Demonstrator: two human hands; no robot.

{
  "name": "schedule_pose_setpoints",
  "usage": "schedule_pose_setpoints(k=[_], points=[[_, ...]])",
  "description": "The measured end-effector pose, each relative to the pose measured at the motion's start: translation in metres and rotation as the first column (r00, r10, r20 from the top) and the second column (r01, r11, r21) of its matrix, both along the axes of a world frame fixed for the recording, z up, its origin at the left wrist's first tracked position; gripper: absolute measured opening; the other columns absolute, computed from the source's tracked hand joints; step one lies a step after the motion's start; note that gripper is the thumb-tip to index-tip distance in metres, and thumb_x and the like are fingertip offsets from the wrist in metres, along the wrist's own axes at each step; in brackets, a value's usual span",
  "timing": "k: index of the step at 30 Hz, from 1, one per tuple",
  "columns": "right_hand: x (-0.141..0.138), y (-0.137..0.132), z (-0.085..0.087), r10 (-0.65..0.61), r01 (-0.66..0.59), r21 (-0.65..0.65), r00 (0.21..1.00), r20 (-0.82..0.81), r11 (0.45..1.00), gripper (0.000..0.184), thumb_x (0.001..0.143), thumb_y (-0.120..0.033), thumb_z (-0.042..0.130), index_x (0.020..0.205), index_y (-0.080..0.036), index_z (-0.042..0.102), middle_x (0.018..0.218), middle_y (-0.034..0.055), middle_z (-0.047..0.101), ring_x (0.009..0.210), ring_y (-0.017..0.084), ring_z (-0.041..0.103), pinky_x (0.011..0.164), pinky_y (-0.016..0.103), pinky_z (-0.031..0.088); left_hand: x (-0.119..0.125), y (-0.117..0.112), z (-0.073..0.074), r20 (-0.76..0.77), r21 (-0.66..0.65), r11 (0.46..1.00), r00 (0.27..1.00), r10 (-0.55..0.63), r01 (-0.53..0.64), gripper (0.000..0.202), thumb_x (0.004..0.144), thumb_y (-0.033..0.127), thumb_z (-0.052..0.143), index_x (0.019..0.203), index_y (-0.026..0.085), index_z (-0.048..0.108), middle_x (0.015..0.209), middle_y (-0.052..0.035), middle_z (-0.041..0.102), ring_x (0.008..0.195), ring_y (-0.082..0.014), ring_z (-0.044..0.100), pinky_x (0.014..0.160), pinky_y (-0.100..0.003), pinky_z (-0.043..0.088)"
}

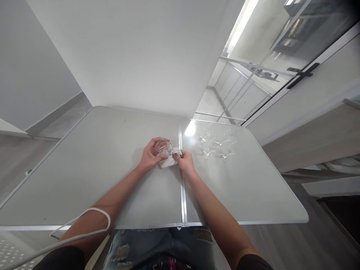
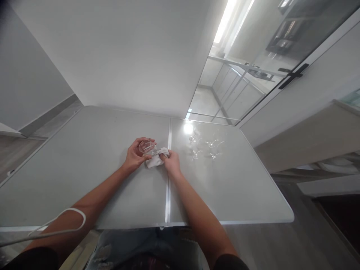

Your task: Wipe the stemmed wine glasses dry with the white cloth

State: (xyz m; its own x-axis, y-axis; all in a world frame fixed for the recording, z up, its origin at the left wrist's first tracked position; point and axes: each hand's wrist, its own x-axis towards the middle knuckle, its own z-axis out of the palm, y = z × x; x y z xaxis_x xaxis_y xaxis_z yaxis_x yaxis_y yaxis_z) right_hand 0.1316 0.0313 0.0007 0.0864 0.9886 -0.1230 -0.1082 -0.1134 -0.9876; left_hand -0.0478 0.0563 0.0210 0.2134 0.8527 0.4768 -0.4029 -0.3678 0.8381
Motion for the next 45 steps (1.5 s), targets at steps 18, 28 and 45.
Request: schedule_pose_setpoints(k=[18,28,45], points=[[-0.001,-0.001,0.002,-0.140,0.143,0.022,0.982,-0.124,0.989,0.036,0.069,-0.036,0.081,0.098,-0.016,0.073,0.092,0.0055,0.075,0.081,0.020,0.066,0.075,0.030,0.050,0.001,0.002,-0.001,0.034,-0.010,1.000,0.999,-0.001,0.001,0.067,0.067,0.025,0.093,0.123,0.023,0.055,0.129,-0.0133,0.065,0.120,-0.0304,0.067,0.104,-0.048,0.054],[-0.005,0.003,0.005,0.078,-0.084,-0.013,0.963,-0.258,0.996,0.032,0.072,-0.037,0.075,0.098,-0.020,0.067,0.094,0.0028,0.072,0.083,0.019,0.064,0.074,0.028,0.050,0.001,0.000,-0.001,0.020,-0.018,1.000,1.000,-0.019,0.019,0.068,0.065,0.026,0.094,0.122,0.023,0.057,0.129,-0.0139,0.066,0.120,-0.0306,0.067,0.105,-0.049,0.053],[-0.003,0.002,0.009,0.030,-0.040,-0.030,0.957,-0.288,0.999,0.035,0.068,-0.034,0.075,0.098,-0.020,0.066,0.096,0.0038,0.072,0.085,0.020,0.063,0.073,0.028,0.050,-0.002,0.002,-0.002,-0.016,-0.046,0.996,0.997,-0.081,0.080,0.068,0.064,0.026,0.095,0.121,0.022,0.056,0.129,-0.0140,0.066,0.121,-0.0304,0.067,0.106,-0.049,0.052]])
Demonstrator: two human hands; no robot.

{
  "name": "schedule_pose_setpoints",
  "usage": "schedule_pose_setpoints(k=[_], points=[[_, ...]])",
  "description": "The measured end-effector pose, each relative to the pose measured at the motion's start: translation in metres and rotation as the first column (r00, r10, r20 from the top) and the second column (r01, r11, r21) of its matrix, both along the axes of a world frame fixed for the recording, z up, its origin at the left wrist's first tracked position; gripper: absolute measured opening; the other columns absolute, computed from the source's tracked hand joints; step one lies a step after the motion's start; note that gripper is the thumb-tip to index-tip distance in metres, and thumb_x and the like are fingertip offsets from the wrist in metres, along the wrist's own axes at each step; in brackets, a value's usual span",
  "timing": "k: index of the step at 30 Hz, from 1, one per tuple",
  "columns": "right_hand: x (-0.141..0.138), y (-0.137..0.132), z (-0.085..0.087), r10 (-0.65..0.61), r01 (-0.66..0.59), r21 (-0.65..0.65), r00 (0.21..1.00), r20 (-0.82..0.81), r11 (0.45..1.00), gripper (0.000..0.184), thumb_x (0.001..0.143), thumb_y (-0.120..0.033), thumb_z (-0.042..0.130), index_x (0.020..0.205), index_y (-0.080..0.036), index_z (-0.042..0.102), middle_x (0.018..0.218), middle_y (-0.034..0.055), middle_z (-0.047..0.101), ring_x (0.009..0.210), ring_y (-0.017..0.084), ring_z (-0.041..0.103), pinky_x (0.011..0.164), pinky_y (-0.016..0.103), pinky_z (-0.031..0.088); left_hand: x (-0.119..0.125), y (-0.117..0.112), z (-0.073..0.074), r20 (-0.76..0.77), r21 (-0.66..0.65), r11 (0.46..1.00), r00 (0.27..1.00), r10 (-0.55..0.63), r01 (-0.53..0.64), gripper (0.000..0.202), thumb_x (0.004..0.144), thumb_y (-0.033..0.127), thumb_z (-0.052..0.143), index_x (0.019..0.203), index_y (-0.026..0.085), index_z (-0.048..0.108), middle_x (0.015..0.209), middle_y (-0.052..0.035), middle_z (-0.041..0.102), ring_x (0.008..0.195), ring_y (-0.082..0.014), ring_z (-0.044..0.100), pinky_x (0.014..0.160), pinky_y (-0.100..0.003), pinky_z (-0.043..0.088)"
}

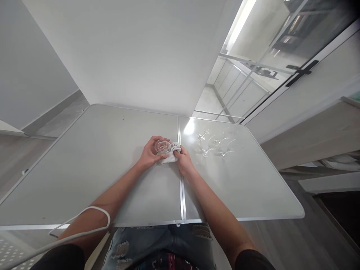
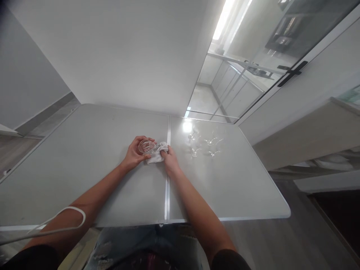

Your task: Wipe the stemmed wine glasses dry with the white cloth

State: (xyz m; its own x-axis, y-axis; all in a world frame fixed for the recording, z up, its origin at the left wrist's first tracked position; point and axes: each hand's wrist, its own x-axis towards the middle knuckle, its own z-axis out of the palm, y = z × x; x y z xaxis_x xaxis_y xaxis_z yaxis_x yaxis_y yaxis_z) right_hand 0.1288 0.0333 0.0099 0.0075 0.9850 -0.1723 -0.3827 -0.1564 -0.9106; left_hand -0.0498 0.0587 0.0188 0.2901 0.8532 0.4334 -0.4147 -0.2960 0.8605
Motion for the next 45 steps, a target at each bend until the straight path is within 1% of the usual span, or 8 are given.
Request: schedule_pose_setpoints(k=[6,14,22,29,33,36,40,45], points=[[0.0028,-0.0002,-0.0011,0.054,-0.051,-0.053,0.997,0.056,0.997,0.036,0.066,-0.035,0.078,0.097,-0.020,0.067,0.087,0.0024,0.070,0.076,0.019,0.062,0.066,0.027,0.048,0.0006,0.0002,0.0016,0.017,0.005,1.000,0.999,0.028,-0.028,0.068,0.068,0.027,0.093,0.124,0.023,0.055,0.130,-0.0142,0.065,0.122,-0.0304,0.066,0.105,-0.049,0.053],[0.0090,0.0024,0.0024,-0.164,0.161,0.047,0.985,0.058,0.986,0.038,0.068,-0.034,0.080,0.101,-0.019,0.069,0.095,0.0046,0.073,0.085,0.020,0.066,0.074,0.030,0.053,-0.0014,0.0004,0.0048,0.065,-0.006,0.998,0.996,0.068,-0.068,0.067,0.067,0.025,0.094,0.122,0.026,0.055,0.130,-0.0102,0.064,0.119,-0.0291,0.068,0.107,-0.050,0.053],[0.0016,-0.0027,0.0012,0.112,-0.111,-0.017,0.991,0.076,0.994,0.039,0.072,-0.043,0.079,0.102,-0.020,0.068,0.095,0.0036,0.073,0.083,0.021,0.066,0.071,0.029,0.053,-0.0005,-0.0017,0.0043,0.047,0.004,0.999,0.998,0.050,-0.050,0.068,0.066,0.024,0.094,0.124,0.023,0.057,0.130,-0.0134,0.066,0.118,-0.0292,0.069,0.105,-0.046,0.055],[0.0072,0.0000,-0.0038,-0.107,0.092,0.079,0.973,0.206,0.993,0.034,0.069,-0.034,0.080,0.098,-0.017,0.072,0.090,0.0040,0.075,0.080,0.020,0.067,0.072,0.028,0.051,-0.0010,0.0030,0.0027,0.071,0.060,0.996,0.995,0.065,-0.070,0.068,0.066,0.021,0.094,0.123,0.023,0.056,0.127,-0.0120,0.066,0.117,-0.0287,0.069,0.103,-0.047,0.056],[0.0080,0.0017,0.0015,-0.217,0.204,0.111,0.968,0.129,0.973,0.033,0.072,-0.034,0.078,0.100,-0.018,0.070,0.095,0.0045,0.075,0.085,0.020,0.068,0.078,0.029,0.053,-0.0043,0.0057,0.0020,0.076,0.064,0.993,0.993,0.091,-0.096,0.069,0.067,0.020,0.093,0.124,0.025,0.055,0.129,-0.0120,0.064,0.118,-0.0297,0.069,0.105,-0.049,0.055],[0.0057,0.0008,0.0039,-0.144,0.135,0.111,0.987,0.076,0.985,0.036,0.073,-0.035,0.079,0.103,-0.019,0.070,0.098,0.0044,0.075,0.087,0.020,0.068,0.078,0.028,0.053,-0.0059,0.0059,0.0016,0.071,0.055,0.994,0.993,0.094,-0.098,0.070,0.067,0.020,0.093,0.125,0.025,0.055,0.131,-0.0126,0.065,0.118,-0.0299,0.069,0.105,-0.049,0.055],[0.0010,-0.0024,0.0008,-0.017,0.004,0.087,0.989,0.148,0.996,0.036,0.069,-0.033,0.081,0.100,-0.017,0.070,0.092,0.0039,0.075,0.082,0.020,0.068,0.074,0.027,0.052,-0.0045,0.0044,0.0002,0.052,0.055,0.996,0.997,0.063,-0.066,0.070,0.066,0.020,0.094,0.125,0.022,0.057,0.130,-0.0141,0.066,0.117,-0.0296,0.069,0.105,-0.047,0.056],[0.0043,-0.0023,-0.0012,-0.086,0.064,0.101,0.969,0.230,0.993,0.032,0.068,-0.031,0.080,0.096,-0.017,0.071,0.086,0.0037,0.074,0.076,0.019,0.067,0.070,0.027,0.051,-0.0036,0.0046,-0.0014,0.056,0.040,0.997,0.996,0.065,-0.067,0.070,0.066,0.022,0.094,0.125,0.023,0.055,0.130,-0.0135,0.065,0.117,-0.0288,0.069,0.103,-0.047,0.057]])
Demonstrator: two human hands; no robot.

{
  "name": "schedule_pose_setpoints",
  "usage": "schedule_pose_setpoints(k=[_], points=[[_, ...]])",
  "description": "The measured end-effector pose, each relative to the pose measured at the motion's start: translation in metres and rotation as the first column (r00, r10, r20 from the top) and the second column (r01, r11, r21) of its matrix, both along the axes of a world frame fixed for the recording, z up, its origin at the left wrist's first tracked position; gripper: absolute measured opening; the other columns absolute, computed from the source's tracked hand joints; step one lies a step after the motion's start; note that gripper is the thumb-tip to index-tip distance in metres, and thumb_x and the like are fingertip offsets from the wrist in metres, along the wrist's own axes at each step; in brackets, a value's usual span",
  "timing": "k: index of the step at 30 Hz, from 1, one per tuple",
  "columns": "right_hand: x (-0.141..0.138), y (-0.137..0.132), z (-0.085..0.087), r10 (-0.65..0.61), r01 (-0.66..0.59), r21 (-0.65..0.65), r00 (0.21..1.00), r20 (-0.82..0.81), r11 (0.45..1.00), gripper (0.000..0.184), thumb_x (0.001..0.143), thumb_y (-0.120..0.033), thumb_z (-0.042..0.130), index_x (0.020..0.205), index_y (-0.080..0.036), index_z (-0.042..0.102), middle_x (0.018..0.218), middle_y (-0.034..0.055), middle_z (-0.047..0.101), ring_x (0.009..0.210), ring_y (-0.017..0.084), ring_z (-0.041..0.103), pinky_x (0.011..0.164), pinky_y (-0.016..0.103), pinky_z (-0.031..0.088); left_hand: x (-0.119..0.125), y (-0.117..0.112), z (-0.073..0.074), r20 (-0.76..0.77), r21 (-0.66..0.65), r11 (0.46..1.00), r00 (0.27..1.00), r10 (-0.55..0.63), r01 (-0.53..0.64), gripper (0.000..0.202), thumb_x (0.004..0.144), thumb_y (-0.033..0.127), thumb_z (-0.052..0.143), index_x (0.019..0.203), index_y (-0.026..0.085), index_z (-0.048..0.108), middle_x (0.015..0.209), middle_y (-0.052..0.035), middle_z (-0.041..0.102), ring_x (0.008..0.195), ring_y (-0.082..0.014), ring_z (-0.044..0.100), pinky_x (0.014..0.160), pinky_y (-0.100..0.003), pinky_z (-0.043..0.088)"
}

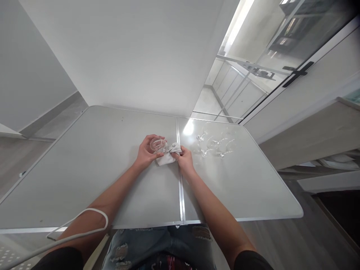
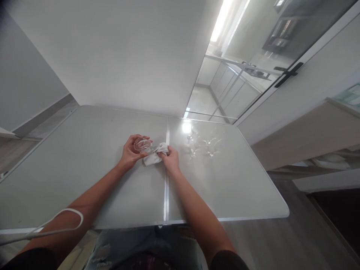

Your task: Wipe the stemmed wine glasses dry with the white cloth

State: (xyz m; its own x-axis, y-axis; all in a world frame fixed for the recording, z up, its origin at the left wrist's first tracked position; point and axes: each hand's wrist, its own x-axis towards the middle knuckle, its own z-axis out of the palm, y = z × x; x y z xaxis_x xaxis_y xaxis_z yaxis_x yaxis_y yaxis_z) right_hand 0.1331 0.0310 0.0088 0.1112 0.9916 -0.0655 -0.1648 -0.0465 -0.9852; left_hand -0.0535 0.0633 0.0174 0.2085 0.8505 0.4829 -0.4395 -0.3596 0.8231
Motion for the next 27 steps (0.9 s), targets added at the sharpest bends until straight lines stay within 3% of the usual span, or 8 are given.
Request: schedule_pose_setpoints(k=[5,12,27], points=[[0.0038,0.0018,-0.0002,-0.107,0.096,0.082,0.986,0.130,0.992,0.028,0.073,-0.032,0.075,0.097,-0.017,0.071,0.086,0.0030,0.073,0.077,0.019,0.066,0.070,0.026,0.051,-0.0007,0.0015,-0.0010,0.013,-0.026,0.999,1.000,0.024,-0.023,0.071,0.066,0.023,0.094,0.124,0.025,0.053,0.131,-0.0131,0.064,0.118,-0.0289,0.069,0.103,-0.048,0.057],[0.0026,-0.0026,0.0051,-0.103,0.038,0.213,0.948,0.302,0.976,0.023,0.077,-0.029,0.070,0.098,-0.019,0.070,0.084,0.0006,0.070,0.075,0.017,0.064,0.068,0.024,0.048,-0.0015,0.0026,-0.0009,0.025,-0.061,0.997,0.999,0.044,-0.043,0.070,0.067,0.024,0.093,0.124,0.025,0.052,0.132,-0.0132,0.062,0.119,-0.0289,0.069,0.105,-0.047,0.055],[0.0030,-0.0028,0.0064,-0.124,0.057,0.190,0.923,0.365,0.980,0.022,0.075,-0.030,0.071,0.093,-0.018,0.070,0.075,-0.0015,0.067,0.065,0.016,0.059,0.059,0.023,0.044,-0.0010,0.0023,-0.0022,0.005,-0.053,0.998,0.999,0.042,-0.042,0.070,0.068,0.026,0.093,0.124,0.025,0.052,0.132,-0.0129,0.063,0.118,-0.0282,0.069,0.105,-0.046,0.055]])
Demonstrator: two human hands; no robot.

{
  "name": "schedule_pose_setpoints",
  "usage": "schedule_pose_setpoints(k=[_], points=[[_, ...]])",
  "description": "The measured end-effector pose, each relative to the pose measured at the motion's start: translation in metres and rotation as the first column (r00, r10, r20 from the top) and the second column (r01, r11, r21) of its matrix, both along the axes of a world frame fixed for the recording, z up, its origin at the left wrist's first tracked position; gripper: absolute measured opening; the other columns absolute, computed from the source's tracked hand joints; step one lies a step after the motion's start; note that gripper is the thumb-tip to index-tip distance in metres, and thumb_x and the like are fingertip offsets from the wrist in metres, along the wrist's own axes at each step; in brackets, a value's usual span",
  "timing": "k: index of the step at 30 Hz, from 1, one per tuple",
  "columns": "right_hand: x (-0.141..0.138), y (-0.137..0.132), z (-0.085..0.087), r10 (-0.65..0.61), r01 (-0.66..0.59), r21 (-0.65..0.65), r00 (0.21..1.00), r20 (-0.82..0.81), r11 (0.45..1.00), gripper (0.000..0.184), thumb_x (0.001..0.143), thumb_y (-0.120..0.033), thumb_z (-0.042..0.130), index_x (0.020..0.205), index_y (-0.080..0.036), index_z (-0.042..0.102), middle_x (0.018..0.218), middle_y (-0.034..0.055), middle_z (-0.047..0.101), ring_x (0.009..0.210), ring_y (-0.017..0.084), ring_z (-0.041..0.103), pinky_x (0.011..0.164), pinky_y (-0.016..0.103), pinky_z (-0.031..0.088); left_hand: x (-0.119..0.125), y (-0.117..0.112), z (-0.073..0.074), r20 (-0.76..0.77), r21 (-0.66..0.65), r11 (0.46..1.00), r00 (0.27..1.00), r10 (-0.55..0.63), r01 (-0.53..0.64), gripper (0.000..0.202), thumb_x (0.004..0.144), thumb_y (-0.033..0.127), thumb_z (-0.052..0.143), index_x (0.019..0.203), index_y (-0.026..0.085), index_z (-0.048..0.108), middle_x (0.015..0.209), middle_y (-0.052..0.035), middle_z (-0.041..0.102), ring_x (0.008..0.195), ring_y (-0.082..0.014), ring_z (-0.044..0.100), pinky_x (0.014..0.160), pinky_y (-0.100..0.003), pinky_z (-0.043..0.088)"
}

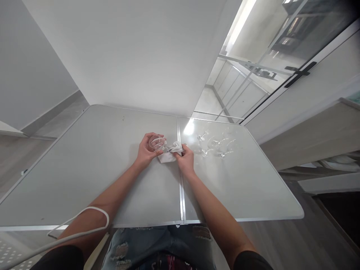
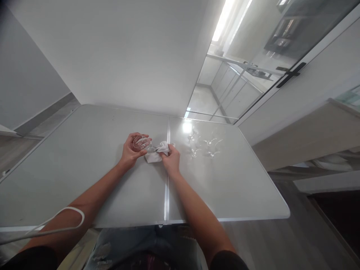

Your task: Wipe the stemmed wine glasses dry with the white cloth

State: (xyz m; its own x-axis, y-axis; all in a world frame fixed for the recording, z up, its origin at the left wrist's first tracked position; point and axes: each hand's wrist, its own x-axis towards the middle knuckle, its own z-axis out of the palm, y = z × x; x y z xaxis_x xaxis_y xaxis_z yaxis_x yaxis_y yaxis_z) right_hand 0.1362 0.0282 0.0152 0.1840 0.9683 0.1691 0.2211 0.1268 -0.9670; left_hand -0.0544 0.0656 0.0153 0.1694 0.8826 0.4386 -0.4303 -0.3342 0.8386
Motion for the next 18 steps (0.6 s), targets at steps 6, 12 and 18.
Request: schedule_pose_setpoints(k=[6,12,18], points=[[0.0008,0.0004,-0.0003,0.002,-0.002,0.002,1.000,-0.005,1.000,0.020,0.075,-0.030,0.071,0.091,-0.018,0.070,0.077,-0.0004,0.069,0.067,0.017,0.060,0.062,0.024,0.046,-0.0001,-0.0003,0.0000,0.006,0.000,1.000,1.000,-0.008,0.008,0.071,0.067,0.026,0.094,0.124,0.025,0.052,0.132,-0.0131,0.063,0.119,-0.0280,0.069,0.105,-0.046,0.056],[0.0023,0.0016,-0.0026,-0.001,0.001,-0.029,1.000,-0.004,1.000,0.024,0.075,-0.028,0.071,0.096,-0.018,0.074,0.081,0.0005,0.072,0.068,0.017,0.062,0.062,0.024,0.047,0.0003,-0.0010,0.0001,0.008,0.006,1.000,1.000,-0.009,0.009,0.070,0.068,0.024,0.093,0.124,0.025,0.052,0.132,-0.0135,0.064,0.118,-0.0282,0.069,0.105,-0.046,0.056],[0.0021,0.0019,-0.0035,0.011,-0.012,-0.022,0.999,-0.047,1.000,0.025,0.074,-0.029,0.073,0.095,-0.016,0.076,0.081,0.0014,0.073,0.073,0.019,0.065,0.065,0.025,0.049,0.0022,-0.0035,0.0032,-0.013,0.038,0.999,1.000,-0.028,0.028,0.069,0.068,0.025,0.093,0.123,0.024,0.052,0.129,-0.0134,0.065,0.118,-0.0294,0.069,0.104,-0.049,0.056]])
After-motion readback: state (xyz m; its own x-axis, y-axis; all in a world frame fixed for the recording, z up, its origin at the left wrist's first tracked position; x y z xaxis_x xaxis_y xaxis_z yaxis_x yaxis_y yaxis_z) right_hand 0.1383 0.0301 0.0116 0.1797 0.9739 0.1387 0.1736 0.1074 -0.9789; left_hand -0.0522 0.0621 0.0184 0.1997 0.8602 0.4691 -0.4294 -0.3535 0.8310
